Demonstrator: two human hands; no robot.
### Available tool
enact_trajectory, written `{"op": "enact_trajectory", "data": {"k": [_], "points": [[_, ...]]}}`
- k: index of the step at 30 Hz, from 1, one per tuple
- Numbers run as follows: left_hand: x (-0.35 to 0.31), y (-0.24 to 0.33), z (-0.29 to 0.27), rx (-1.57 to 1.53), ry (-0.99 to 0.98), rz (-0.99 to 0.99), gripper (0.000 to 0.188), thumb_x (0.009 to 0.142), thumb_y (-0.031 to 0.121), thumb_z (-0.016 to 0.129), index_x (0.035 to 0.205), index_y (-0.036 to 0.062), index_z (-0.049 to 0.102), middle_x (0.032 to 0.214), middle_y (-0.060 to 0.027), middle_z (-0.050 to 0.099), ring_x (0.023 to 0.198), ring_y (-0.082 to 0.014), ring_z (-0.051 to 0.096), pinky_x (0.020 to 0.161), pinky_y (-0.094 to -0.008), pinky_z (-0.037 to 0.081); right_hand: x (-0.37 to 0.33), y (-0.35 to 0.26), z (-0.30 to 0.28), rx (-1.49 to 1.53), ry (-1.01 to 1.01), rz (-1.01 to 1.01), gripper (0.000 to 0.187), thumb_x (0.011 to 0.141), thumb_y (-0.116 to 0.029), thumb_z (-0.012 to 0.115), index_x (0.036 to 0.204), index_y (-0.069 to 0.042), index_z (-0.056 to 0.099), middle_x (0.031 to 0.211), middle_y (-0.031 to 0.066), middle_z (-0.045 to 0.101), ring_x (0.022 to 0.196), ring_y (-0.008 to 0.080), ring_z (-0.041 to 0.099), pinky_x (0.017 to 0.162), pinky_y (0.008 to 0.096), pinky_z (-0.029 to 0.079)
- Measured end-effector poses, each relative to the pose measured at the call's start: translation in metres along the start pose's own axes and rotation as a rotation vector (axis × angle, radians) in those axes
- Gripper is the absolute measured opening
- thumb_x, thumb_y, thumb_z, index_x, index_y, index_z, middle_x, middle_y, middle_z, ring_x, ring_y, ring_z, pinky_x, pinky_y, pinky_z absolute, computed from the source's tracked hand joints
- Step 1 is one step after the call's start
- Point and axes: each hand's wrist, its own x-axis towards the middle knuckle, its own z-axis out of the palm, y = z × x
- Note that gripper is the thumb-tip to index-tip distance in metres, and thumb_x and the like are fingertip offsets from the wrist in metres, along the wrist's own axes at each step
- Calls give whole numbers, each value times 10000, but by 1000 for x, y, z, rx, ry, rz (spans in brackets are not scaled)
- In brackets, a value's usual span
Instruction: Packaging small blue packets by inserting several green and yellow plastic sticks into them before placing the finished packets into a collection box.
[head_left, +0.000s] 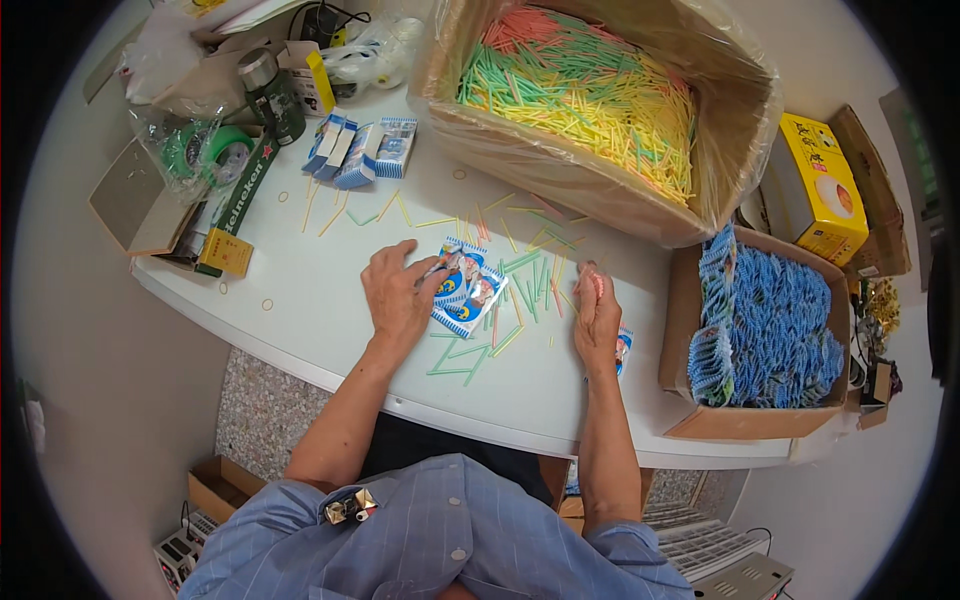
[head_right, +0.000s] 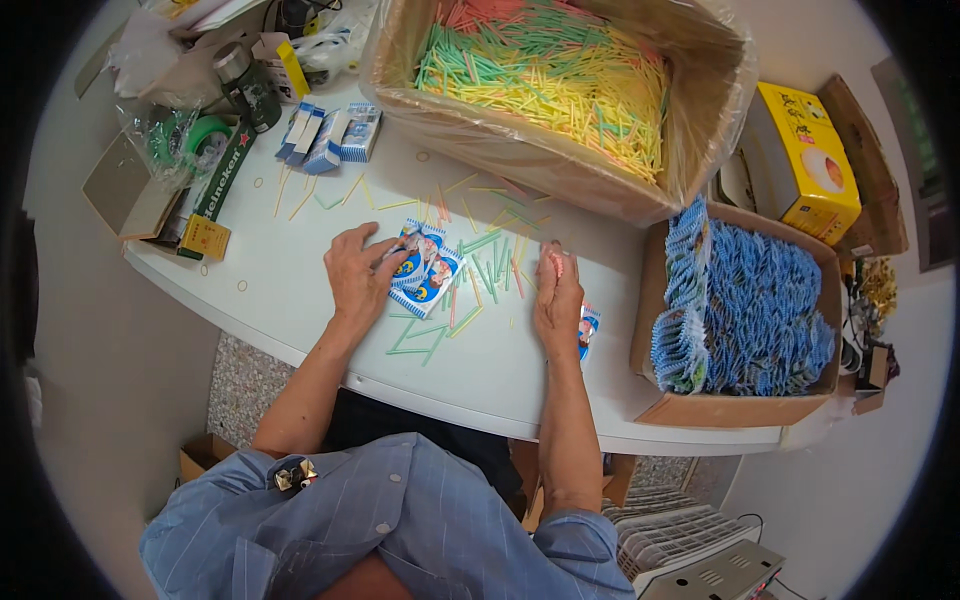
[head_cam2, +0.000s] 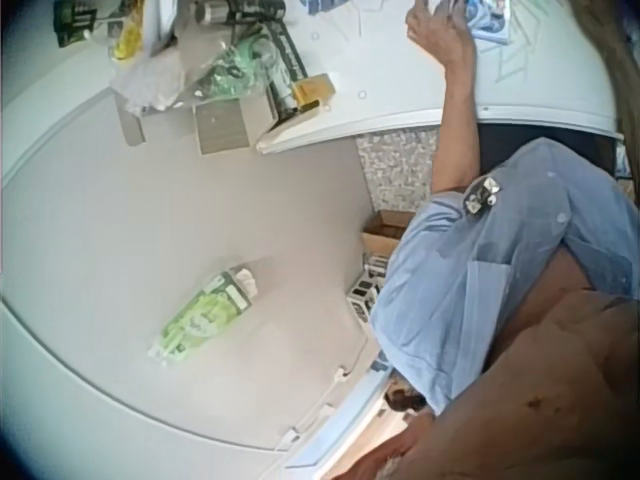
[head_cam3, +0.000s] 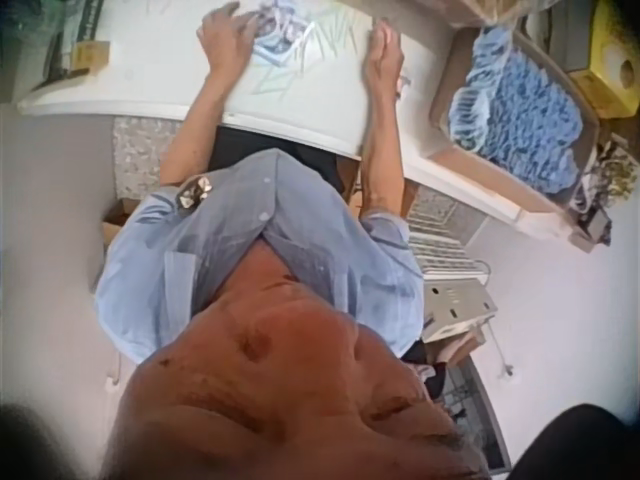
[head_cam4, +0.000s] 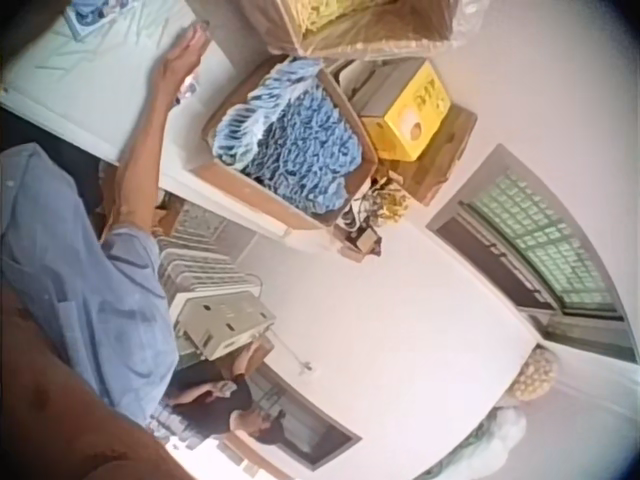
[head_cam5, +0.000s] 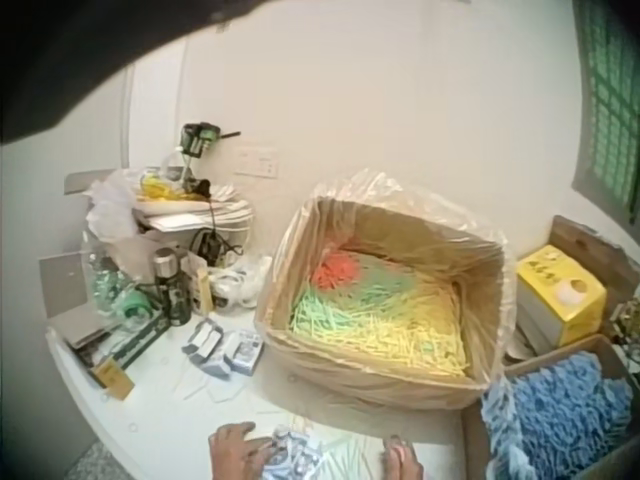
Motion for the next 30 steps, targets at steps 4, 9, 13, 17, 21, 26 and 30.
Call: {"op": "enact_trajectory", "data": {"k": [4, 9, 13, 17, 21, 26, 30], "points": [[-1, -3, -3, -105, 133, 0, 168, 848, 181, 758, 968, 68, 790, 1155, -115, 682, 1103, -273, 564, 964, -406, 399, -2, -2, 3, 38, 61, -3, 343, 1070, -237, 469, 1188, 54, 607, 995, 98, 653, 882, 161, 575, 872, 290, 468], [0, -1, -24, -957, 46, -357, 311, 905, 63, 713, 1200, -26, 671, 901, -102, 745, 836, -149, 682, 715, -272, 525, -3, -10, -4, 67, 37, 31, 367, 1077, -268, 454, 1179, 53, 601, 1149, 139, 669, 943, 174, 591, 928, 296, 459], [8, 15, -47, -996, -114, -505, 711, 903, 69, 729, 1456, -131, 328, 958, -173, 737, 868, -138, 691, 755, -251, 543, -1, -4, -13, 402, 126, 76, 351, 1077, -278, 463, 1143, 36, 604, 1216, 193, 655, 1135, 220, 616, 1036, 331, 438], [8, 18, -48, -1236, -111, -697, 562, 902, 86, 736, 1348, -143, 482, 924, -149, 738, 818, -126, 687, 735, -247, 544, -7, -31, -10, 611, 142, 153, 310, 1071, -270, 485, 1116, 17, 594, 1222, 209, 648, 1222, 256, 596, 1080, 369, 427], [7, 17, -41, -1266, -211, -633, 275, 902, 109, 744, 1077, -95, 687, 895, -102, 740, 786, -101, 673, 697, -218, 522, -19, -60, 2, 778, 21, 150, 284, 1069, -258, 490, 1111, 9, 579, 1222, 201, 656, 1203, 259, 610, 1096, 388, 429], [9, 27, -49, -1186, -262, -391, 169, 914, 124, 729, 954, -39, 749, 845, -61, 734, 747, -70, 641, 655, -204, 486, -24, -96, 12, 874, -88, 137, 264, 1075, -241, 467, 1088, 1, 573, 1209, 210, 663, 1227, 267, 602, 1124, 406, 419], [7, 42, -64, -853, -333, -178, 155, 940, 114, 686, 929, -30, 742, 782, -40, 699, 709, -78, 584, 653, -237, 459, -18, -116, 8, 964, -119, 25, 234, 1072, -218, 466, 1101, -6, 558, 1229, 232, 651, 1267, 305, 577, 1151, 451, 378]]}}
